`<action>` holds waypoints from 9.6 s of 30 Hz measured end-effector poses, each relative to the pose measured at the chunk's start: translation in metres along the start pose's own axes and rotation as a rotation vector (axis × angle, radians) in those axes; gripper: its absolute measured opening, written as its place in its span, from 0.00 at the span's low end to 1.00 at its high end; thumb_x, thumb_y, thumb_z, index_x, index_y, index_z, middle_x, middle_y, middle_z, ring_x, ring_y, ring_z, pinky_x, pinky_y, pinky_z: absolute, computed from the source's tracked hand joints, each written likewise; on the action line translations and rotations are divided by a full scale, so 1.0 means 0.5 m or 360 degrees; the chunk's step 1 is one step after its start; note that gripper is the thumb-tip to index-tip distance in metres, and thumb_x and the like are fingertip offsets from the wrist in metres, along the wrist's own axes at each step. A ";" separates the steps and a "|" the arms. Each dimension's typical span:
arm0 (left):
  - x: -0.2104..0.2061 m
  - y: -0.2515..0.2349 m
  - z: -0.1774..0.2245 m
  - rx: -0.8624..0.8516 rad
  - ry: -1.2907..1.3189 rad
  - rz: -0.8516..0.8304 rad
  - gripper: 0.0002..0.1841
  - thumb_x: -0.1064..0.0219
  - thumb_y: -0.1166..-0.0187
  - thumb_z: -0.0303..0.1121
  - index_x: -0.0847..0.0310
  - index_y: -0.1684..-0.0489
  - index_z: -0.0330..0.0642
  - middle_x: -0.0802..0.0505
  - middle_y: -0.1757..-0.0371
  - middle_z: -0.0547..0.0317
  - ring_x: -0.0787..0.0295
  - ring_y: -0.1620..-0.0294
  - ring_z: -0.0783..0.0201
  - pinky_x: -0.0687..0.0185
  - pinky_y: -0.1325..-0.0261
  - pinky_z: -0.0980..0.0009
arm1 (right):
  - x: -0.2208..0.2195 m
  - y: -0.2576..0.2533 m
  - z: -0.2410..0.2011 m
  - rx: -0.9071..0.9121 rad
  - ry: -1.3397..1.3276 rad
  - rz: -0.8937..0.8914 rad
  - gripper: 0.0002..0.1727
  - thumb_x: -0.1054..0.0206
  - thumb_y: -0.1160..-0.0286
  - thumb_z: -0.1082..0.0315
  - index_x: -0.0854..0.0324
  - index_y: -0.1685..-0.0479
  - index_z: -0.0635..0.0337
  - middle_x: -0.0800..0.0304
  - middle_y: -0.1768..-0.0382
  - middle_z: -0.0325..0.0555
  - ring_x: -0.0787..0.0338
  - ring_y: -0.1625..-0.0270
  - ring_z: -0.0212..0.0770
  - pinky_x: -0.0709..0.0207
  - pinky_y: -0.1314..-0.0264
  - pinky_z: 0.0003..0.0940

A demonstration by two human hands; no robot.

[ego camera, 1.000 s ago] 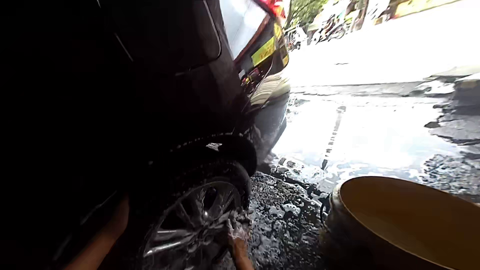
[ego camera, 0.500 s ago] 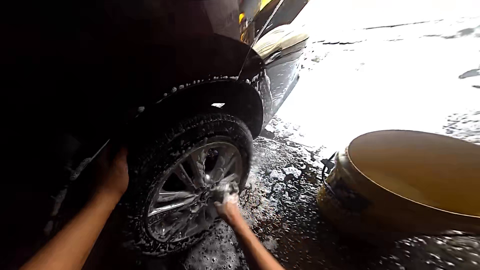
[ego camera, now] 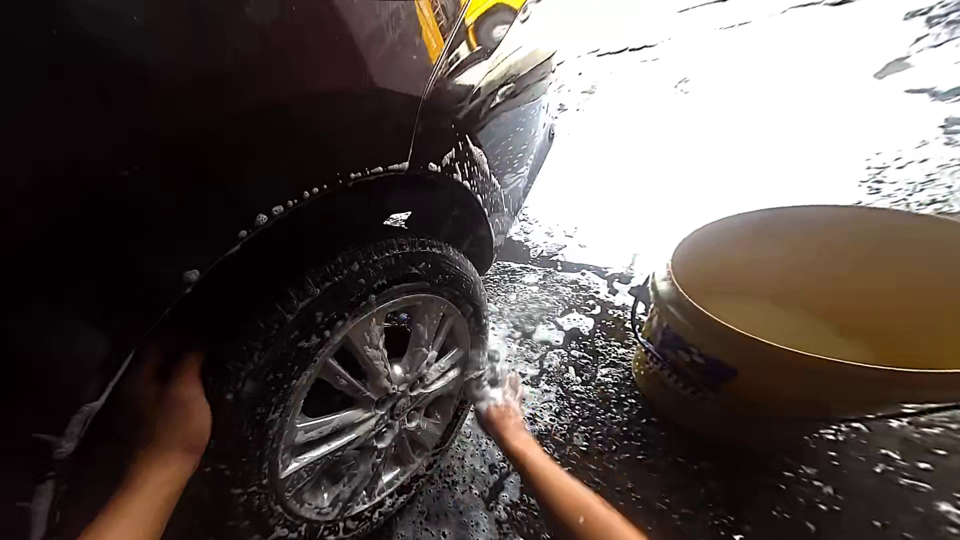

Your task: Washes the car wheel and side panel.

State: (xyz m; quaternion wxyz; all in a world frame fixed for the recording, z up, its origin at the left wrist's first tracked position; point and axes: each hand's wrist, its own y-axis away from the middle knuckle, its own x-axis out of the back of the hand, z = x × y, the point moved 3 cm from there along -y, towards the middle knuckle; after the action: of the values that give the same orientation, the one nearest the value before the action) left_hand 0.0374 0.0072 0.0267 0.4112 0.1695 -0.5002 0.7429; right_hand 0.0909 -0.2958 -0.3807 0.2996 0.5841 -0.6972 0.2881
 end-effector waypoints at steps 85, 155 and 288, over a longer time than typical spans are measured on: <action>0.003 -0.009 -0.003 -0.0100 -0.0270 0.0006 0.21 0.47 0.10 0.37 0.19 0.38 0.24 0.11 0.38 0.36 0.15 0.33 0.54 0.25 0.23 0.59 | 0.357 0.043 -0.512 -0.0084 -0.1897 0.0014 0.22 0.37 0.19 0.55 0.19 0.32 0.57 0.17 0.37 0.62 0.14 0.37 0.57 0.19 0.39 0.60; 0.012 0.010 0.018 0.0012 -0.0276 -0.0026 0.22 0.46 0.11 0.43 0.18 0.41 0.30 0.11 0.43 0.40 0.16 0.38 0.51 0.24 0.30 0.47 | 0.276 0.161 -0.526 -0.0022 -0.2204 -0.0420 0.23 0.45 0.10 0.50 0.21 0.26 0.52 0.12 0.37 0.55 0.13 0.36 0.54 0.21 0.37 0.63; 0.008 -0.003 -0.006 -0.0054 -0.0138 -0.0036 0.20 0.45 0.12 0.41 0.18 0.40 0.33 0.12 0.42 0.47 0.17 0.39 0.63 0.24 0.29 0.58 | -0.112 0.386 -0.402 0.0996 -0.0640 -0.0143 0.18 0.38 0.22 0.68 0.14 0.36 0.44 0.11 0.32 0.44 0.13 0.33 0.58 0.17 0.39 0.62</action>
State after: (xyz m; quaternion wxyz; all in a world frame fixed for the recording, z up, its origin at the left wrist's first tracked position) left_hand 0.0365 0.0121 0.0291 0.4003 0.2001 -0.5280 0.7217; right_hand -0.0754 -0.0797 -0.3013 -0.0239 0.7224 -0.5939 0.3532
